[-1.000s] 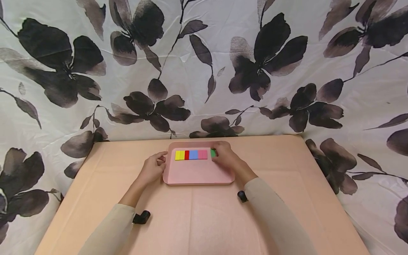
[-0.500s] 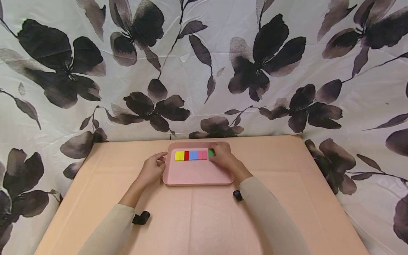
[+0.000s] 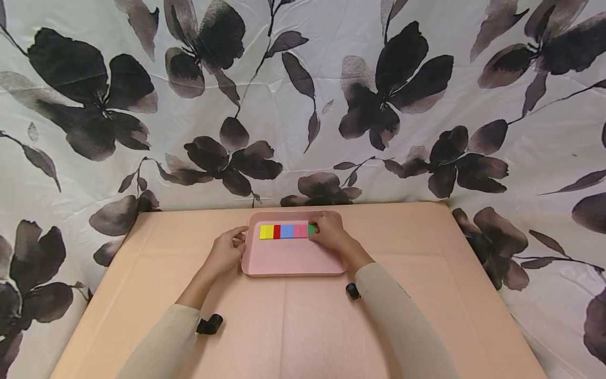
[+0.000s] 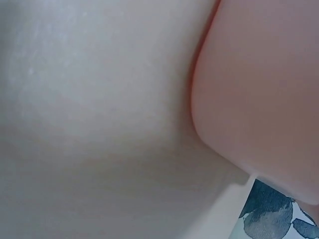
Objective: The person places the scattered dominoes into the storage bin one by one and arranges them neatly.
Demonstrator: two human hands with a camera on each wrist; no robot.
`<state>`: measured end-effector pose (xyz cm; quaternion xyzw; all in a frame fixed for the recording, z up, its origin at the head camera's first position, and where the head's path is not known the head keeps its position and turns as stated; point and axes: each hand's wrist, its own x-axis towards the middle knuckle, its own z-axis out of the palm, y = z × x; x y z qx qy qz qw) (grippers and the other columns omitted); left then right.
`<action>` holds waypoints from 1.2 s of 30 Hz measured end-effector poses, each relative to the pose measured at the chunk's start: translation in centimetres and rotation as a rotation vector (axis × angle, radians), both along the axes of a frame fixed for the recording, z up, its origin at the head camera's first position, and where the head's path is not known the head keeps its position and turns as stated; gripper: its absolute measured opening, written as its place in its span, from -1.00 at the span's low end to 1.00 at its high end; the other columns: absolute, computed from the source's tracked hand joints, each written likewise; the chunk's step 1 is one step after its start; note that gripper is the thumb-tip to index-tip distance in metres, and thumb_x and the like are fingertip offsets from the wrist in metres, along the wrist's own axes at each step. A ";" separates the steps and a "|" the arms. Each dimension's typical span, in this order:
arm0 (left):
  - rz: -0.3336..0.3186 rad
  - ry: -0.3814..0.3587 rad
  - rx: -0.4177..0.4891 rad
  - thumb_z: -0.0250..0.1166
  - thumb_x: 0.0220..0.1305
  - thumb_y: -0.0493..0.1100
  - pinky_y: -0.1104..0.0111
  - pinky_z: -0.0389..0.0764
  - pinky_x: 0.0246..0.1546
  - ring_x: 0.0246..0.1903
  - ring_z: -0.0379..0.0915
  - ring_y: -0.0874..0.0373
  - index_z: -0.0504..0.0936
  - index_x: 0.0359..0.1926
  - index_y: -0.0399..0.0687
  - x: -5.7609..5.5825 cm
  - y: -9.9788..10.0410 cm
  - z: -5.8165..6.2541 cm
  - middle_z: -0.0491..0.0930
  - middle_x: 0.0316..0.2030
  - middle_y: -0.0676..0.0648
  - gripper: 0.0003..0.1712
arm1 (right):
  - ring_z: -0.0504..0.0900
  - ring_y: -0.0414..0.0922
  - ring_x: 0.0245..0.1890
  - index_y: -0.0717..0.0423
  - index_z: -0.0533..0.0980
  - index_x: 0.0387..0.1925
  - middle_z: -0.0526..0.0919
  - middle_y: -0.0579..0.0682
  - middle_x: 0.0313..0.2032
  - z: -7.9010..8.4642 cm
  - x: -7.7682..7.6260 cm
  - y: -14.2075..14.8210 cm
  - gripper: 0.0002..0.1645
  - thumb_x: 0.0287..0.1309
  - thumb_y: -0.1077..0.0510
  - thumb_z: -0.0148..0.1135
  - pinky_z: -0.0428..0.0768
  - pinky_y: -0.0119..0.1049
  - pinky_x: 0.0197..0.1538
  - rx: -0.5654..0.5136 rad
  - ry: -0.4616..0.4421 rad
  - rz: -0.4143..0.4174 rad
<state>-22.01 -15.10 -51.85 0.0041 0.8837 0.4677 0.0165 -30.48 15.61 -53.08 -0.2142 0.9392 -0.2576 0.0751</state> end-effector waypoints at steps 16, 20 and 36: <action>-0.004 0.010 0.007 0.17 0.20 -0.49 0.43 0.59 -0.38 -0.22 0.58 0.02 0.51 0.34 -0.32 0.2 -0.3 0.0 0.59 -0.10 -0.26 -0.37 | 0.41 -0.04 -0.06 0.25 0.59 0.14 0.52 -0.02 -0.33 0.2 0.3 -0.2 -0.48 0.18 0.15 0.50 0.42 -0.19 -0.01 -0.027 -0.022 0.019; 0.001 0.003 0.017 0.17 0.21 -0.49 0.41 0.60 -0.37 -0.21 0.58 0.02 0.51 0.34 -0.31 0.2 -0.4 0.0 0.59 -0.10 -0.25 -0.37 | 0.42 -0.05 -0.07 0.25 0.58 0.15 0.51 -0.03 -0.35 0.2 0.5 -0.2 -0.46 0.18 0.13 0.50 0.41 -0.18 0.00 -0.027 -0.023 0.025; -0.005 -0.021 0.027 0.18 0.26 -0.46 0.39 0.62 -0.33 -0.15 0.60 0.00 0.48 0.38 -0.27 0.2 -0.2 0.1 0.59 -0.06 -0.24 -0.37 | 0.50 0.01 -0.02 0.25 0.48 0.32 0.55 0.19 0.01 2.0 2.1 1.2 -0.31 0.21 0.12 0.46 0.59 -0.11 0.03 -0.090 0.000 -0.025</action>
